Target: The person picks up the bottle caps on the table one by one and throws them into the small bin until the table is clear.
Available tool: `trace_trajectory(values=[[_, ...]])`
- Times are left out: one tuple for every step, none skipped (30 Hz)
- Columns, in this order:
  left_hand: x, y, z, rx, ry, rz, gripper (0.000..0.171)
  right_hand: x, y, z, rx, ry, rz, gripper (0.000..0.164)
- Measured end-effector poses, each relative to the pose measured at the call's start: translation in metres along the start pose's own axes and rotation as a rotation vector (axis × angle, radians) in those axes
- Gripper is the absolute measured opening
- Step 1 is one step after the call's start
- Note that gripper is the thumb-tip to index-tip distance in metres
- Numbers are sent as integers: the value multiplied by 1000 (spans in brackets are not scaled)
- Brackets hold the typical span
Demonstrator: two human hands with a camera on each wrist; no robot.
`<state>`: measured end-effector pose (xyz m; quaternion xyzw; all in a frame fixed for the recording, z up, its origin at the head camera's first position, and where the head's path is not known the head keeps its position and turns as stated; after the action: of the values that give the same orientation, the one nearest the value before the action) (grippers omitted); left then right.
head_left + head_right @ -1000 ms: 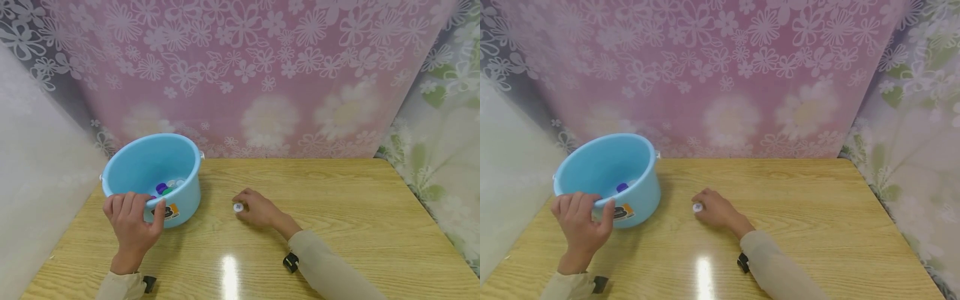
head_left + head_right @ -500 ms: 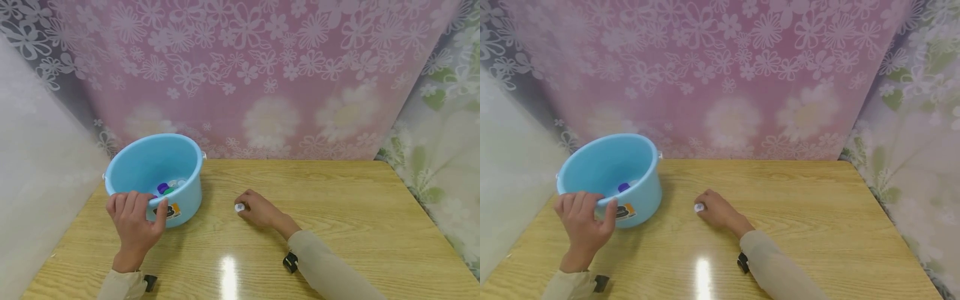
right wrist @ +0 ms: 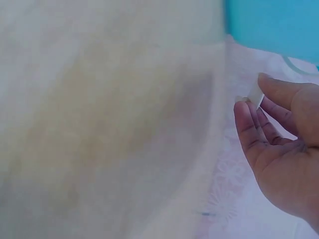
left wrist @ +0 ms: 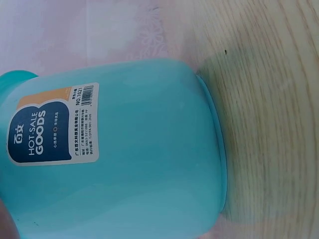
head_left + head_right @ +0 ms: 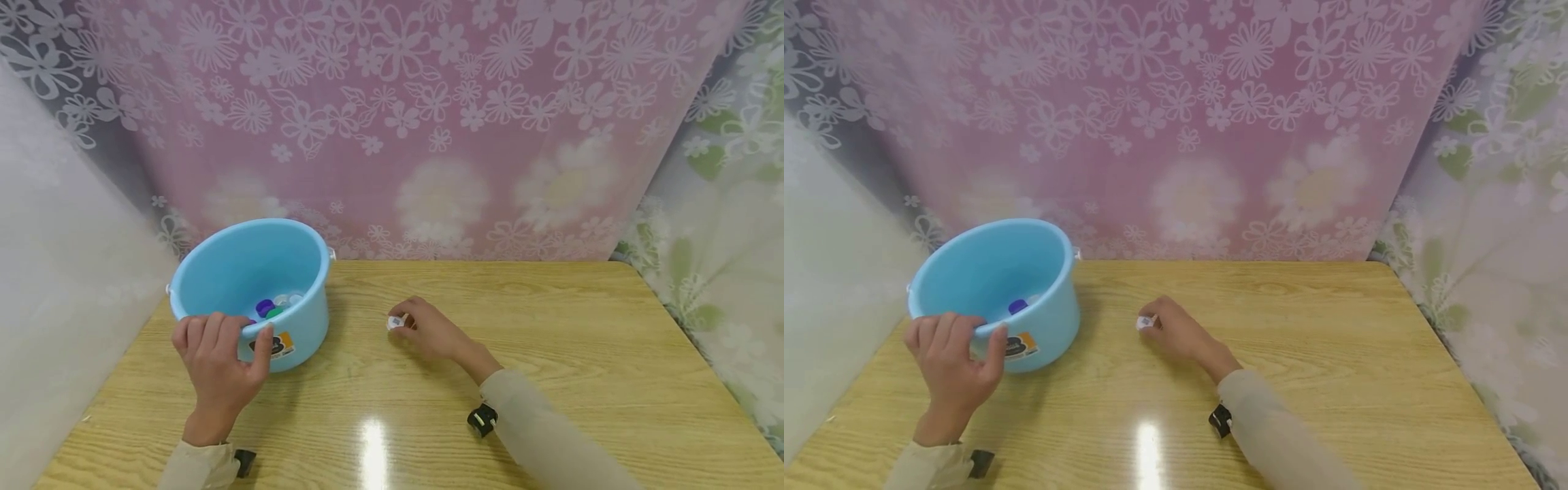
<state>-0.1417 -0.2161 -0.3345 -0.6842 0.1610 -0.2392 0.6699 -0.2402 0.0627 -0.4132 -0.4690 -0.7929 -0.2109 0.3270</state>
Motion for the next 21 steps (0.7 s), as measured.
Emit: trace_trajectory(values=[[0,0,0,0,-1,1,51,5,0,-2,3,-6,11,32],[0,0,0,0,-2,1,51,9,0,-5,12,-10,21,33],[1,0,0,0,-3,0,51,14,0,-8,21,-17,35,33],[1,0,-1,0,-5,-2,51,20,1,-12,29,-23,52,34],[1,0,-1,1,-6,-3,51,25,1,-15,39,-33,73,34],[2,0,-1,1,-7,-4,51,31,0,-19,50,-44,99,35],[2,-1,-1,3,-7,-6,51,37,0,-22,60,-49,127,35],[2,-1,-2,4,-8,-8,51,44,0,-26,69,-59,155,36],[3,-1,-2,4,-8,-10,51,50,-1,-30,72,-68,185,36],[3,0,-2,5,-8,-10,51,56,-2,-34,75,-75,214,36],[3,0,-2,6,-7,-11,50,62,-2,-37,80,-85,241,36],[3,0,-2,6,-7,-11,50,67,-3,-41,85,-93,264,37],[3,0,-2,5,-7,-10,50,72,-4,-46,90,-99,286,37],[3,0,-2,4,-6,-11,50,77,-4,-50,99,-109,307,37],[3,0,-2,2,-5,-9,50,81,-5,-53,110,-117,327,37],[2,0,-1,1,-4,-5,50,85,-6,-57,120,-124,346,37],[2,-1,-1,0,-4,-7,50,89,-7,-61,134,-132,363,38],[2,-1,-1,-1,-3,-7,50,92,-8,-65,146,-136,380,37],[2,-1,-1,-2,-2,-5,50,95,-9,-69,159,-145,396,37],[1,-2,0,-3,-2,-6,50,97,-10,-73,171,-154,408,37],[1,-2,0,-5,-1,-4,50,99,-11,-77,183,-160,420,37]])
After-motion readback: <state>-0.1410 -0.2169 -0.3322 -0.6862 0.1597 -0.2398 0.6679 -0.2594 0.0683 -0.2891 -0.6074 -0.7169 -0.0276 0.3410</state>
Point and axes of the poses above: each hand's wrist, its own y-axis away from the middle knuckle, its own x-axis out of the back of the hand, z = x × y, the point moved 4 cm from there along -y, towards the middle knuckle, and after that the axes turned 5 degrees about -x, right-handed, at the moved point
